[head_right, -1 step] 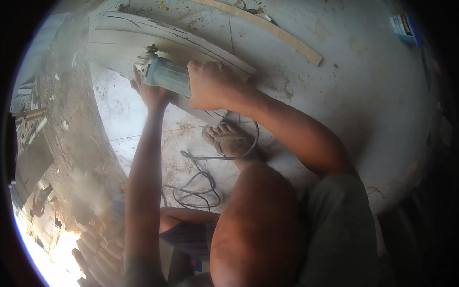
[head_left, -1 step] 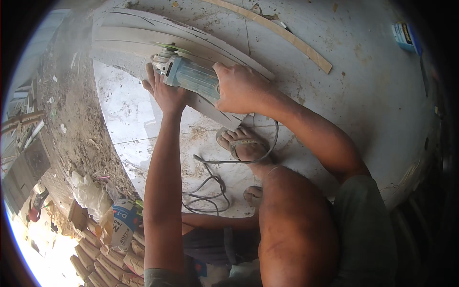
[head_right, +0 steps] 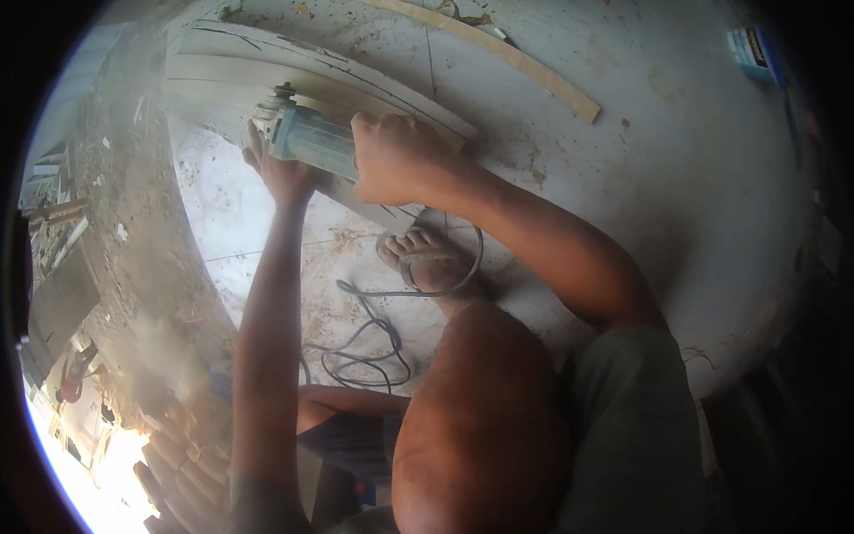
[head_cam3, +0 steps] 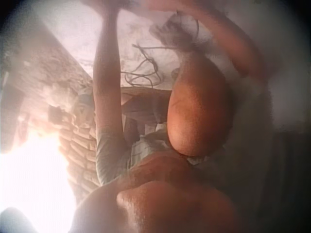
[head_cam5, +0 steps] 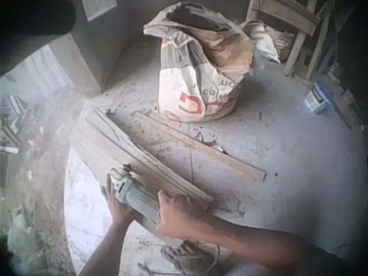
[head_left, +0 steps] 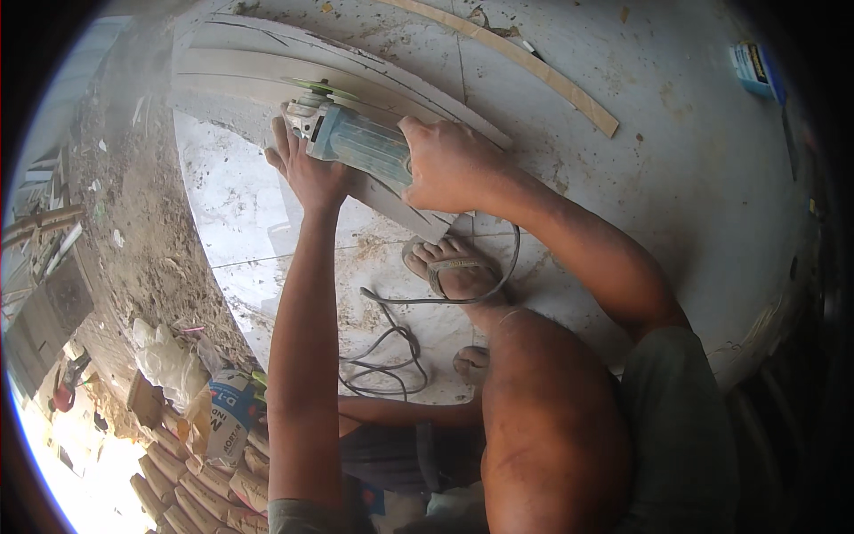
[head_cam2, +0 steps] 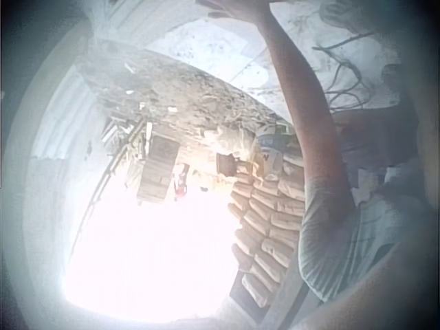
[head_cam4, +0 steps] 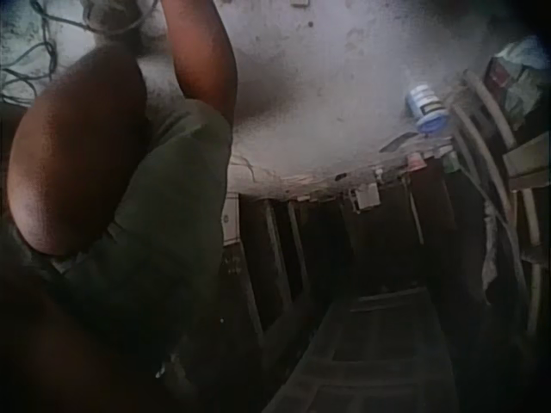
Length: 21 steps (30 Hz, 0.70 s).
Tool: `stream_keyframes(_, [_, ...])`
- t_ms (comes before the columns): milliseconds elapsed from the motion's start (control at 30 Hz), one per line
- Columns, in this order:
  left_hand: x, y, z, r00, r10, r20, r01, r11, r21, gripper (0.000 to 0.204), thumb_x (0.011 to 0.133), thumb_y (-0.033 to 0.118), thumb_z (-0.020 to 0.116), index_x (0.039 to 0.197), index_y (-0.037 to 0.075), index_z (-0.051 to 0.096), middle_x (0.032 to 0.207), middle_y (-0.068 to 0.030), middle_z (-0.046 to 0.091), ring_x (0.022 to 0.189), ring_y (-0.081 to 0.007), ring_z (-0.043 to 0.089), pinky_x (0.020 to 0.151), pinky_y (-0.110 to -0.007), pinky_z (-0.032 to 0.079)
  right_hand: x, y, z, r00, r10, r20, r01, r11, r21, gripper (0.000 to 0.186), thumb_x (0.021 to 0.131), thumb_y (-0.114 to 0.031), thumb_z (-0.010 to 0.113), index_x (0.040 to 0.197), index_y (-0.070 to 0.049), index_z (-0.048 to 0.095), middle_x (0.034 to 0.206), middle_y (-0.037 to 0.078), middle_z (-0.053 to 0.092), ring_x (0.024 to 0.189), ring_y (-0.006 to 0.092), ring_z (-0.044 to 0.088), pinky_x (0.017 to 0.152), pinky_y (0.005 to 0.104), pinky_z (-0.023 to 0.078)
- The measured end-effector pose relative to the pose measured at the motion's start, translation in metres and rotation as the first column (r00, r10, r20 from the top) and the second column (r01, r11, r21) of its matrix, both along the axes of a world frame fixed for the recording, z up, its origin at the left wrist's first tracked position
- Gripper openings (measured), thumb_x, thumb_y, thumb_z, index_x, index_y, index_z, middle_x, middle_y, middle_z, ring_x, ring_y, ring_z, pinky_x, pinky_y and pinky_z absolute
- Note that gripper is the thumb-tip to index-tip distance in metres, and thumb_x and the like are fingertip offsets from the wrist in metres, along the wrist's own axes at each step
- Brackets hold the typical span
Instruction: The person plugs in a power tool, then uses an angle grinder to cut along a marked line on a thin tile strip, before moving to another area and placing the cut piece against the wall.
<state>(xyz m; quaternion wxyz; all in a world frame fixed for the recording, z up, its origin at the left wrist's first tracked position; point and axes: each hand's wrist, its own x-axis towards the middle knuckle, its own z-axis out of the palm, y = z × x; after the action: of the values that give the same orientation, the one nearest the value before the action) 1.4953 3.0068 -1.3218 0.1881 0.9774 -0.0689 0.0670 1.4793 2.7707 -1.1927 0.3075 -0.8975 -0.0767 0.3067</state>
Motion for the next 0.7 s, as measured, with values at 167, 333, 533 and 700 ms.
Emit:
stream_keyframes(167, [-0.0005, -0.0021, 0.0014, 1.0, -0.001, 0.009, 0.001, 1.0, -0.01, 0.073, 0.079, 0.043, 0.071, 0.146, 0.019, 0.053, 0.158, -0.0115, 0.042, 0.156, -0.0384, 0.018, 0.119, -0.07, 0.009, -0.0006, 0.0026, -0.0027, 1.0, -0.018, -0.002, 0.018, 1.0, 0.015, 0.054, 0.073, -0.019, 0.073, 0.119, 0.004, 0.056, 0.093, 0.024, 0.073, 0.098, 0.0414, 0.071, 0.09, 0.0486, 0.057])
stream_keyframes(333, [-0.0006, -0.0033, 0.0017, 1.0, -0.003, 0.008, 0.004, 0.999, -0.053, 0.074, 0.079, 0.044, 0.072, 0.147, 0.019, 0.053, 0.158, -0.0115, 0.041, 0.156, -0.0387, 0.018, 0.119, -0.071, 0.009, 0.0024, 0.0061, -0.008, 0.999, -0.001, 0.033, 0.002, 1.0, -0.004, 0.054, 0.073, -0.019, 0.073, 0.119, 0.005, 0.055, 0.093, 0.024, 0.073, 0.098, 0.0415, 0.071, 0.09, 0.0486, 0.057])
stream_keyframes(533, [-0.0003, -0.003, 0.0013, 1.0, 0.002, -0.015, -0.002, 1.0, -0.016, 0.077, 0.079, 0.046, 0.072, 0.148, 0.018, 0.052, 0.163, -0.0114, 0.036, 0.156, -0.0385, 0.017, 0.119, -0.07, 0.009, -0.0011, 0.0031, -0.0054, 1.0, -0.014, -0.005, 0.014, 1.0, -0.007, 0.054, 0.074, -0.019, 0.073, 0.118, 0.005, 0.055, 0.093, 0.025, 0.072, 0.098, 0.0423, 0.071, 0.091, 0.0489, 0.057])
stream_keyframes(700, [0.0003, -0.0009, 0.0001, 1.0, 0.017, -0.016, -0.018, 1.0, -0.02, 0.08, 0.078, 0.046, 0.073, 0.15, 0.017, 0.05, 0.168, -0.0107, 0.028, 0.157, -0.038, 0.017, 0.12, -0.069, 0.009, -0.0043, 0.0014, -0.0059, 0.999, -0.007, 0.032, 0.007, 1.0, 0.001, 0.054, 0.073, -0.018, 0.073, 0.119, 0.006, 0.054, 0.092, 0.024, 0.073, 0.098, 0.0423, 0.071, 0.092, 0.049, 0.056])
